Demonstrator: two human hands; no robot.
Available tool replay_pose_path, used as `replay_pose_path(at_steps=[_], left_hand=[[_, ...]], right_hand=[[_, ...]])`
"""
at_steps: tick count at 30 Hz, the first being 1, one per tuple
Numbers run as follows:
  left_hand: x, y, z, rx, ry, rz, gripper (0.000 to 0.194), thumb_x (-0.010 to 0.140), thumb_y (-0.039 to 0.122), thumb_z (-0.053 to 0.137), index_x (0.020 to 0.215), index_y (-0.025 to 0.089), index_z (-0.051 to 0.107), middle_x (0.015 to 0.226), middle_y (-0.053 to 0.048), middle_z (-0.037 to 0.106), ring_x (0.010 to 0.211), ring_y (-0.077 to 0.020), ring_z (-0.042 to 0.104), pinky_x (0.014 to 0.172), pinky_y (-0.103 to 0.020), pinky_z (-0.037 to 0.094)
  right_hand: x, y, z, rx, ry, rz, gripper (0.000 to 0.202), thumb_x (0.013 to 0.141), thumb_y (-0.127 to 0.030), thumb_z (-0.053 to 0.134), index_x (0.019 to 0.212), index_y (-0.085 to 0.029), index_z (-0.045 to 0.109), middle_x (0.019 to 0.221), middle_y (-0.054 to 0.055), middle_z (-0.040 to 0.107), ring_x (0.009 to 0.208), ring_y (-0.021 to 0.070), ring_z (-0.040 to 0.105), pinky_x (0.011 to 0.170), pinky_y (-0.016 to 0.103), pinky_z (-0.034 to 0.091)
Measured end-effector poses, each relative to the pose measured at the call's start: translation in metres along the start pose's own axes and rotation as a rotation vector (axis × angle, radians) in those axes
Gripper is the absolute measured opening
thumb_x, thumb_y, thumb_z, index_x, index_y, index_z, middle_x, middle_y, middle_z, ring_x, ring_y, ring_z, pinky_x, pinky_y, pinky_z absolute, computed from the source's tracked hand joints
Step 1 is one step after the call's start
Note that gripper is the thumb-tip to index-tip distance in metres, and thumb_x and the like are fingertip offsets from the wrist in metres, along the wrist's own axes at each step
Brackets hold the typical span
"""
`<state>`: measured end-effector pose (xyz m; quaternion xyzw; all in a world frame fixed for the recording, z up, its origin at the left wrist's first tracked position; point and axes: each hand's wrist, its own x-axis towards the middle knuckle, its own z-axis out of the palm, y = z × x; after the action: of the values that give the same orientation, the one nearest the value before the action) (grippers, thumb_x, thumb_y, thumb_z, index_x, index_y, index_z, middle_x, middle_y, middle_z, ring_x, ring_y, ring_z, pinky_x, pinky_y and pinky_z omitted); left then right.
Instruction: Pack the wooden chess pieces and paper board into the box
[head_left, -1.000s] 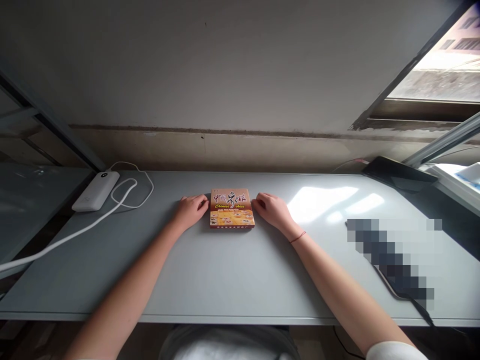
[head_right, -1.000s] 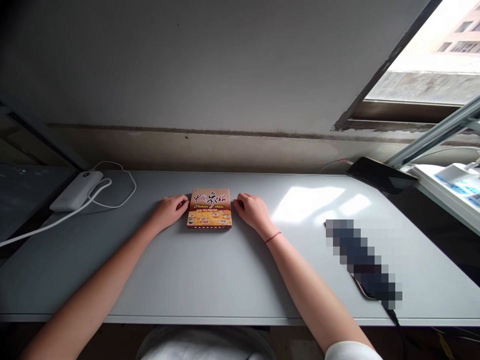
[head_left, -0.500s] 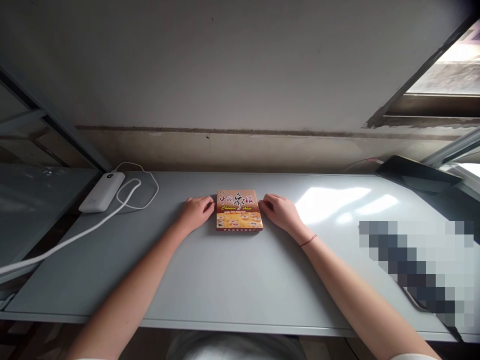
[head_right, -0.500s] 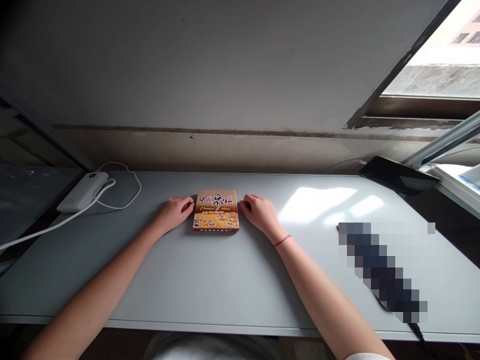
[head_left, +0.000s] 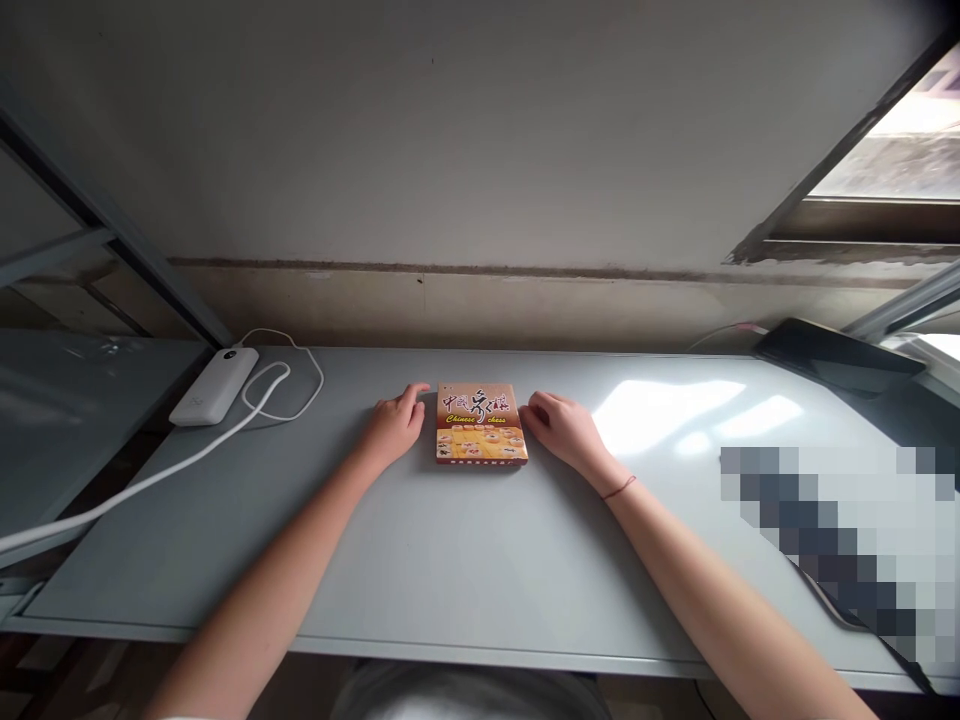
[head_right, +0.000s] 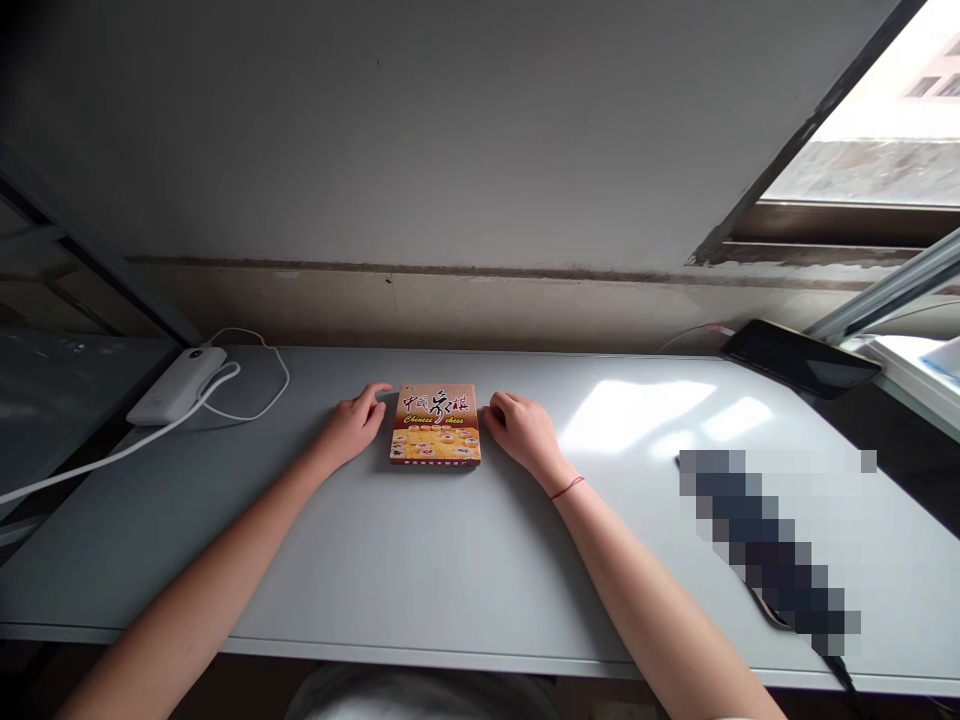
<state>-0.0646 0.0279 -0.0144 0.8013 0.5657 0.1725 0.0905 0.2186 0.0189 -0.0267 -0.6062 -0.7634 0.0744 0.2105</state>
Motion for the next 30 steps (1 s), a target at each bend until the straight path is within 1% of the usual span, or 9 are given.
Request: replay_pose_path(at_steps=[2, 5, 10, 14, 17, 19, 24, 27, 30], left_hand=[[-0.001, -0.001, 0.000, -0.081, 0.082, 0.014, 0.032, 0.093, 0.015, 0.034, 0.121, 0.021, 0.048, 0.084, -0.001, 0.068, 0.077, -0.0173, 0.066, 0.071, -0.028, 0.048], [-0.004, 0.005, -0.004, -0.174, 0.207, 0.134, 0.026, 0.094, 0.018, 0.036, 0.115, 0.021, 0.052, 0.098, -0.005, 0.066, 0.091, -0.0182, 0.064, 0.082, -0.031, 0.050], [-0.015, 0.039, -0.006, -0.263, 0.302, 0.319, 0.025, 0.096, 0.028, 0.042, 0.118, 0.021, 0.052, 0.109, -0.007, 0.062, 0.104, -0.0194, 0.059, 0.094, -0.036, 0.049], [-0.026, 0.060, 0.008, -0.220, 0.165, 0.375, 0.049, 0.090, 0.045, 0.054, 0.131, 0.020, 0.046, 0.130, -0.013, 0.051, 0.126, -0.0269, 0.045, 0.106, -0.044, 0.041], [-0.030, 0.061, 0.020, -0.122, 0.045, 0.393, 0.072, 0.078, 0.055, 0.065, 0.137, 0.023, 0.041, 0.139, -0.015, 0.043, 0.135, -0.0362, 0.031, 0.111, -0.055, 0.032], [-0.031, 0.060, 0.024, -0.113, 0.039, 0.394, 0.079, 0.076, 0.055, 0.068, 0.142, 0.027, 0.033, 0.142, -0.014, 0.039, 0.138, -0.0374, 0.027, 0.111, -0.056, 0.032], [-0.030, 0.064, 0.019, -0.179, 0.270, 0.336, 0.090, 0.082, 0.046, 0.064, 0.149, 0.027, 0.007, 0.141, -0.017, 0.037, 0.132, -0.0330, 0.039, 0.103, -0.049, 0.044], [-0.031, 0.068, 0.004, -0.164, 0.352, 0.266, 0.074, 0.086, 0.038, 0.058, 0.147, 0.030, 0.016, 0.146, -0.015, 0.030, 0.124, -0.0317, 0.049, 0.093, -0.043, 0.053], [-0.034, 0.069, -0.018, -0.128, 0.341, 0.213, 0.062, 0.085, 0.026, 0.055, 0.141, 0.032, 0.029, 0.151, -0.011, 0.024, 0.112, -0.0270, 0.059, 0.079, -0.034, 0.056]], right_hand=[[-0.001, -0.003, 0.000, 0.028, 0.015, 0.001, 0.022, 0.091, -0.033, 0.042, 0.085, -0.021, 0.060, 0.074, 0.003, 0.062, 0.059, 0.0152, 0.051, 0.055, 0.026, 0.031], [-0.004, -0.009, -0.001, 0.066, 0.045, 0.019, 0.031, 0.094, -0.037, 0.038, 0.102, -0.020, 0.064, 0.085, 0.006, 0.064, 0.068, 0.0176, 0.056, 0.062, 0.027, 0.038], [-0.007, -0.022, -0.003, 0.167, 0.029, 0.054, 0.048, 0.097, -0.046, 0.030, 0.084, -0.022, 0.069, 0.081, 0.006, 0.060, 0.074, 0.0184, 0.057, 0.069, 0.028, 0.040], [-0.010, -0.028, -0.004, 0.247, 0.020, 0.083, 0.054, 0.096, -0.053, 0.030, 0.074, -0.020, 0.068, 0.080, 0.007, 0.060, 0.069, 0.0173, 0.055, 0.066, 0.029, 0.040], [-0.011, -0.029, -0.005, 0.361, 0.045, 0.090, 0.057, 0.095, -0.056, 0.031, 0.074, -0.019, 0.069, 0.079, 0.008, 0.061, 0.068, 0.0174, 0.056, 0.065, 0.029, 0.041], [-0.012, -0.030, -0.007, 0.453, 0.106, 0.081, 0.055, 0.095, -0.056, 0.032, 0.083, -0.018, 0.071, 0.082, 0.008, 0.062, 0.071, 0.0177, 0.058, 0.065, 0.028, 0.043], [-0.017, -0.036, -0.013, 0.529, 0.166, -0.037, 0.045, 0.096, -0.049, 0.037, 0.112, -0.019, 0.067, 0.089, 0.007, 0.063, 0.075, 0.0171, 0.059, 0.065, 0.027, 0.045], [-0.019, -0.039, -0.012, 0.507, 0.148, -0.089, 0.040, 0.095, -0.045, 0.039, 0.113, -0.020, 0.066, 0.096, 0.008, 0.064, 0.077, 0.0170, 0.059, 0.064, 0.027, 0.045], [-0.018, -0.039, -0.008, 0.449, 0.179, -0.051, 0.038, 0.093, -0.043, 0.042, 0.113, -0.018, 0.064, 0.091, 0.008, 0.065, 0.067, 0.0154, 0.055, 0.061, 0.027, 0.045]])
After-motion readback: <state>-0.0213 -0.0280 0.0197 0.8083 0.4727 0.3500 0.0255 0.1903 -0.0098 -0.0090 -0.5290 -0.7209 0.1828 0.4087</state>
